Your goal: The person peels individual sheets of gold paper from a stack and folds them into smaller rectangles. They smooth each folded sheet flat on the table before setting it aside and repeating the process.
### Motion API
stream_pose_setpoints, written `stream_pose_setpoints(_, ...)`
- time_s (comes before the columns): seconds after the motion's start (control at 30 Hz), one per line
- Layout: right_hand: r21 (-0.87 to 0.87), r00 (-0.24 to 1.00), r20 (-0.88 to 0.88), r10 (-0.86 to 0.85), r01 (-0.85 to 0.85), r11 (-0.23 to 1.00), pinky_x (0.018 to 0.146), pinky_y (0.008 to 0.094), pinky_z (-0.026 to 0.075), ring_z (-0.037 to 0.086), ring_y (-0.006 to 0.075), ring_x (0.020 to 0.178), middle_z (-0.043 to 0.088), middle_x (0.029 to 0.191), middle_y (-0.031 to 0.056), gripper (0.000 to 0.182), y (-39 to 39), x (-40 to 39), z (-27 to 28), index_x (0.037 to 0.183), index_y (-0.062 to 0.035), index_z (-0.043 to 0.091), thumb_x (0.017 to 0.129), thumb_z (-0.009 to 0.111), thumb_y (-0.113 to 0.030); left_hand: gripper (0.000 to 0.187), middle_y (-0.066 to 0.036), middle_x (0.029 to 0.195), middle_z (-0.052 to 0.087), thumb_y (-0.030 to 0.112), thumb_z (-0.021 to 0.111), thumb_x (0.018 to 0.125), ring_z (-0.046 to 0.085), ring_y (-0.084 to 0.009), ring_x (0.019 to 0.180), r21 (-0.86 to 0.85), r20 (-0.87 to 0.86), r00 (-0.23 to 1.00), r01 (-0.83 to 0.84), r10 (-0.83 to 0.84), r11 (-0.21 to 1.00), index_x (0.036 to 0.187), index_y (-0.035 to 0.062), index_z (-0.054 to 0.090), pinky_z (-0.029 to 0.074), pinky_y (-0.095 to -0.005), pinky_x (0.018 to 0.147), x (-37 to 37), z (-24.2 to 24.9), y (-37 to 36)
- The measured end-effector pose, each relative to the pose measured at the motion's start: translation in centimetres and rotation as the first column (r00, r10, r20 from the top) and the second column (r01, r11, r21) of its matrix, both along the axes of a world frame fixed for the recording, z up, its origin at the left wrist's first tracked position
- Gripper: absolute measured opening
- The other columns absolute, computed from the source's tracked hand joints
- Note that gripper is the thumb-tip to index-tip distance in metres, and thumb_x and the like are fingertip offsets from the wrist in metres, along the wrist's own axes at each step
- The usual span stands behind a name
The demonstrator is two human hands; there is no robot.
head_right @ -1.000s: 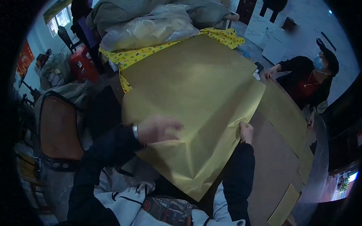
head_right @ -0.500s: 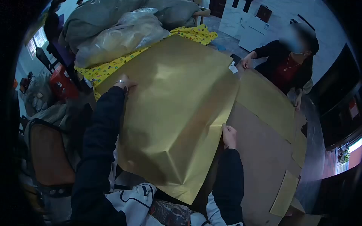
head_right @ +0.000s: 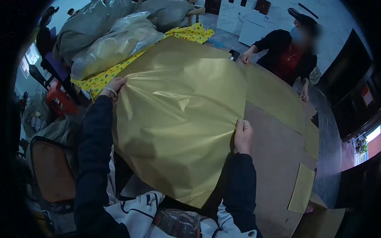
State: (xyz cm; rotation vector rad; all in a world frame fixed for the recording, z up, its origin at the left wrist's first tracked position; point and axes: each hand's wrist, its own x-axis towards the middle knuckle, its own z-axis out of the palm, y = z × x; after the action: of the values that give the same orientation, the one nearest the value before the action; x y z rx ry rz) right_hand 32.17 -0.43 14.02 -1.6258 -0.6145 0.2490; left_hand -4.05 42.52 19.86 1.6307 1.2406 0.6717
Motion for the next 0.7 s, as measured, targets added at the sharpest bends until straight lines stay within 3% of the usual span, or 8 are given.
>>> stream_pose_setpoints(0.1, 0.149, 0.997, 0.077, 0.026, -0.037, 0.988, 0.06, 0.0221, 0.035, 0.043, 0.0037, 0.067, 0.049, 0.071, -0.0056, 0.028, -3.3, -0.1, 3.7, 0.082, -0.0054, 0.057, 0.1, 0.051, -0.026, 0.031, -0.005, 0.087, 0.066, 0.033, 0.064, 0.09, 0.062, -0.0161, 0.076, -0.059, -0.093, 0.996, -0.001, -0.005, 0.998, 0.1, 0.0041, 0.067, 0.049, -0.0307, 0.067, -1.6, 4.5, -1.0)
stream_pose_setpoints(0.17, 0.186, 0.995, 0.079, -0.059, 0.043, 0.982, 0.07, 0.0225, 0.042, 0.05, 0.0061, 0.077, 0.057, 0.082, -0.0011, 0.029, -5.3, -2.3, 7.9, 0.095, -0.0009, 0.061, 0.1, 0.05, -0.027, 0.028, -0.005, 0.103, 0.065, 0.028, 0.061, 0.093, 0.061, -0.016, 0.093, -0.054, 0.584, 0.802, 0.192, -0.125, 0.98, 0.11, 0.0055, 0.064, 0.049, -0.0301, 0.082, -1.9, 4.5, -0.3)
stream_pose_setpoints(0.23, 0.314, 0.859, 0.392, -0.329, 0.211, 0.926, 0.083, 0.0248, 0.044, 0.055, 0.0098, 0.09, 0.062, 0.099, 0.0046, 0.034, -7.1, -2.4, 9.4, 0.11, 0.0021, 0.061, 0.101, 0.049, -0.028, 0.028, -0.005, 0.109, 0.064, 0.026, 0.06, 0.094, 0.059, -0.0156, 0.1, 0.026, 0.683, 0.71, 0.214, -0.173, 0.977, 0.113, 0.0059, 0.062, 0.046, -0.0299, 0.089, -1.7, 7.1, -2.5)
stream_pose_setpoints(0.3, 0.474, 0.84, 0.399, -0.368, 0.155, 0.867, 0.092, 0.0277, 0.042, 0.055, 0.0148, 0.103, 0.057, 0.125, 0.0134, 0.034, -9.5, -2.8, 12.5, 0.088, 0.0029, 0.06, 0.101, 0.048, -0.027, 0.029, -0.004, 0.115, 0.063, 0.024, 0.058, 0.095, 0.057, -0.0153, 0.106, 0.103, 0.762, 0.607, 0.233, -0.227, 0.967, 0.117, 0.0062, 0.061, 0.043, -0.0296, 0.096, -1.4, 10.3, -5.0)
stream_pose_setpoints(0.37, 0.651, 0.801, 0.343, -0.492, 0.175, 0.739, 0.091, 0.0267, 0.043, 0.057, 0.0127, 0.099, 0.064, 0.109, 0.0079, 0.036, -11.7, -5.1, 17.1, 0.11, 0.0022, 0.062, 0.101, 0.047, -0.03, 0.037, -0.006, 0.124, 0.059, 0.025, 0.056, 0.097, 0.053, -0.0167, 0.115, 0.214, 0.826, 0.491, 0.182, -0.277, 0.96, 0.125, 0.002, 0.056, 0.038, -0.0303, 0.103, -0.9, 12.3, -8.0)
stream_pose_setpoints(0.6, 0.67, 0.611, 0.481, -0.628, 0.205, 0.713, 0.06, 0.0226, 0.039, 0.044, 0.0053, 0.064, 0.051, 0.067, -0.0049, 0.04, -25.7, -3.6, 22.3, 0.079, -0.0023, 0.062, 0.096, 0.058, -0.038, 0.048, -0.016, 0.134, 0.052, 0.027, 0.053, 0.098, 0.048, -0.0239, 0.125, 0.26, 0.868, 0.328, 0.337, -0.372, 0.905, 0.133, -0.0048, 0.047, 0.033, -0.0339, 0.109, 2.9, 18.9, -23.2)
stream_pose_setpoints(0.67, 0.677, 0.507, 0.486, -0.712, 0.297, 0.673, 0.06, 0.0272, 0.04, 0.046, 0.0085, 0.063, 0.053, 0.065, -0.0001, 0.048, -28.6, -4.0, 23.9, 0.075, 0.0014, 0.06, 0.093, 0.06, -0.043, 0.047, -0.016, 0.132, 0.053, 0.027, 0.055, 0.097, 0.05, -0.024, 0.123, 0.114, 0.934, 0.332, 0.081, -0.134, 0.99, 0.132, -0.0036, 0.048, 0.036, -0.0352, 0.107, 4.6, 19.6, -26.5)
stream_pose_setpoints(0.7, 0.625, 0.428, 0.47, -0.772, 0.456, 0.633, 0.074, 0.0277, 0.047, 0.062, 0.0173, 0.085, 0.068, 0.092, 0.0059, 0.051, -29.2, -4.6, 24.2, 0.103, 0.0005, 0.068, 0.09, 0.061, -0.049, 0.04, -0.014, 0.125, 0.059, 0.026, 0.057, 0.097, 0.054, -0.0228, 0.117, 0.152, 0.923, 0.326, 0.181, -0.205, 0.972, 0.126, -0.0011, 0.054, 0.04, -0.0357, 0.104, 4.3, 19.3, -25.6)
